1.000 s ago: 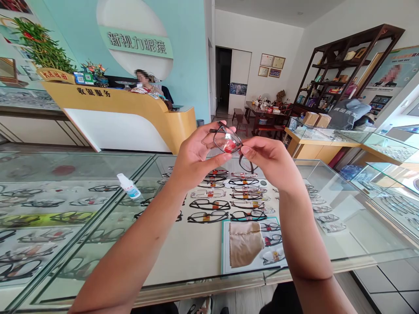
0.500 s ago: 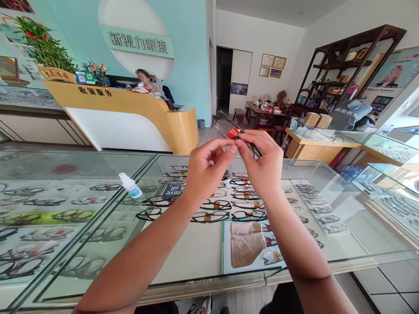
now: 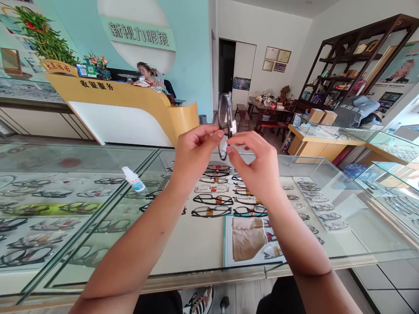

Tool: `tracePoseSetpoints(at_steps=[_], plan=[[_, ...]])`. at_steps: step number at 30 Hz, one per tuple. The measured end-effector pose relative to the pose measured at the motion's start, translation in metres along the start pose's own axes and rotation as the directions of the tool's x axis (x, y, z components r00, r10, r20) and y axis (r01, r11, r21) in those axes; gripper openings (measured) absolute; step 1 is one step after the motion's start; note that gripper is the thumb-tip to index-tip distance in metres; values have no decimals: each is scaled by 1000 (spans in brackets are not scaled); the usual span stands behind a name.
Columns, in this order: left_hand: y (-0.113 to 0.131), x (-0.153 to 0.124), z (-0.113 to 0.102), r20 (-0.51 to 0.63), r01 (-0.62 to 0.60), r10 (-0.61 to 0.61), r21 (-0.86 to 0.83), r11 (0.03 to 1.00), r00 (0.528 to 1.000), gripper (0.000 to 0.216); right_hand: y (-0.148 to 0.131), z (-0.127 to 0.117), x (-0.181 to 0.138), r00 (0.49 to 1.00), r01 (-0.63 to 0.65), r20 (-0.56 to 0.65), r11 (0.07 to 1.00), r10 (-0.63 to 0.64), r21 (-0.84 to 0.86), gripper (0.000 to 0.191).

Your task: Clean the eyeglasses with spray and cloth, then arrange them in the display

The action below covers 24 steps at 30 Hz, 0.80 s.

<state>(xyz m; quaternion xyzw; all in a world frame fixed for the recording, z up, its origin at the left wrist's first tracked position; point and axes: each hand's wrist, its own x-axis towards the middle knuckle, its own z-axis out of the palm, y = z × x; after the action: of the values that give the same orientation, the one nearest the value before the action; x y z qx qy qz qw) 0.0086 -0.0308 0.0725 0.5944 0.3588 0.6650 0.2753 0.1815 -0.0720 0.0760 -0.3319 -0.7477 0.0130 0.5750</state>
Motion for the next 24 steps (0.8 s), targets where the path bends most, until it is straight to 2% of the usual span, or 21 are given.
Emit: tracePoseSetpoints(at_steps=[3, 5, 7, 9, 11, 15, 18, 21, 24], plan=[[3, 6, -12, 34, -39, 36, 86, 996, 999, 29, 2, -12, 3, 998, -23, -52, 1000, 24, 9, 15], [3, 12, -24, 124, -50, 28, 179, 983, 992, 31, 4, -21, 5, 997, -22, -76, 999, 24, 28, 17], [0, 18, -38, 251, -40, -41, 310, 950, 967, 30, 5, -28, 7, 998, -23, -61, 998, 27, 64, 16], [-9, 23, -55, 364, -40, -142, 451, 892, 920, 29, 5, -33, 9, 999, -23, -43, 995, 27, 97, 15], [-23, 25, -74, 426, -64, -237, 583, 810, 873, 30, 5, -36, 9, 999, -20, -34, 993, 24, 116, 15], [-57, 17, -119, 393, -49, -442, 789, 613, 806, 34, 2, -36, 9, 1000, -27, -2, 992, 27, 125, 15], [-82, 9, -147, 323, -20, -519, 863, 505, 791, 37, 0, -33, 8, 999, -32, 12, 991, 30, 133, 15], [-103, 4, -164, 264, -9, -562, 910, 415, 784, 36, 0, -30, 7, 999, -16, -39, 993, 21, 120, 15], [-115, 5, -172, 234, 2, -598, 930, 367, 767, 33, 1, -27, 8, 998, -8, -66, 995, 15, 101, 15]])
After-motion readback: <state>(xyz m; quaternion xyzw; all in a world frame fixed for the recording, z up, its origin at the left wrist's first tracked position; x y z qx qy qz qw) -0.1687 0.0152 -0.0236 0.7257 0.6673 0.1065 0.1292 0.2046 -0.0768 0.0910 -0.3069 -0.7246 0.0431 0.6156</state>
